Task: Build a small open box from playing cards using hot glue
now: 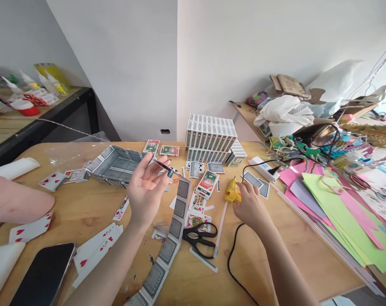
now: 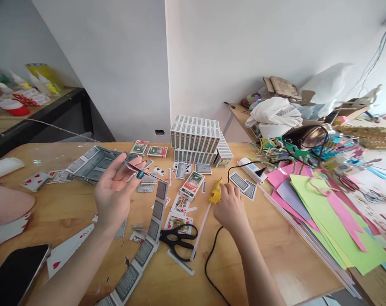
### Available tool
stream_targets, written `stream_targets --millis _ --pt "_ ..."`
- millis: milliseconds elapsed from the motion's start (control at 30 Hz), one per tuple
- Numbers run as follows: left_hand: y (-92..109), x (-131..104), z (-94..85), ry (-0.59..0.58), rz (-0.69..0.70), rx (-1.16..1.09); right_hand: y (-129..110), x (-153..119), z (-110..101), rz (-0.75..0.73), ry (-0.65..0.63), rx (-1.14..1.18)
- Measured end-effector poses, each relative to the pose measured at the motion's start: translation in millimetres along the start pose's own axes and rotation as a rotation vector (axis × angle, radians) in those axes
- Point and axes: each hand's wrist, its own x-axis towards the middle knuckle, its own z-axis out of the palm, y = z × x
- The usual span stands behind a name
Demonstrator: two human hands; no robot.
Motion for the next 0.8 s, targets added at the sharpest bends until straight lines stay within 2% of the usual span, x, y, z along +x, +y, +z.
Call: stream_targets --millis 67,167,267,367,500,600,700,800 --pt "4 3 -3.9 -0.006 -0.006 -0.003 -22 -1 -4 -0.058 -0.006 0.206" --pt "14 4 -12.4 0.012 0.002 -0.004 -63 -3 1 -0.156 -0.175 0.493" --pt "28 4 -24.7 0.055 0.024 0.013 -98 -1 13 -0.255 -0.257 0.532" --pt "43 6 -38.8 0.106 0.047 0.057 -121 6 23 -0.261 -0.338 0.405" --pt "58 12 -53.2 0.151 0.095 0.114 -137 15 36 -0.164 -0.426 0.217" --pt "61 15 -55.9 0.138 0.139 0.134 -144 19 46 -0.113 -0.439 0.167" --pt "56 15 -49.6 0.069 0.123 0.151 -146 20 52 -0.095 -0.462 0.146" --pt "47 10 -36.0 -0.015 0.081 0.167 -147 21 54 -0.079 -0.463 0.121"
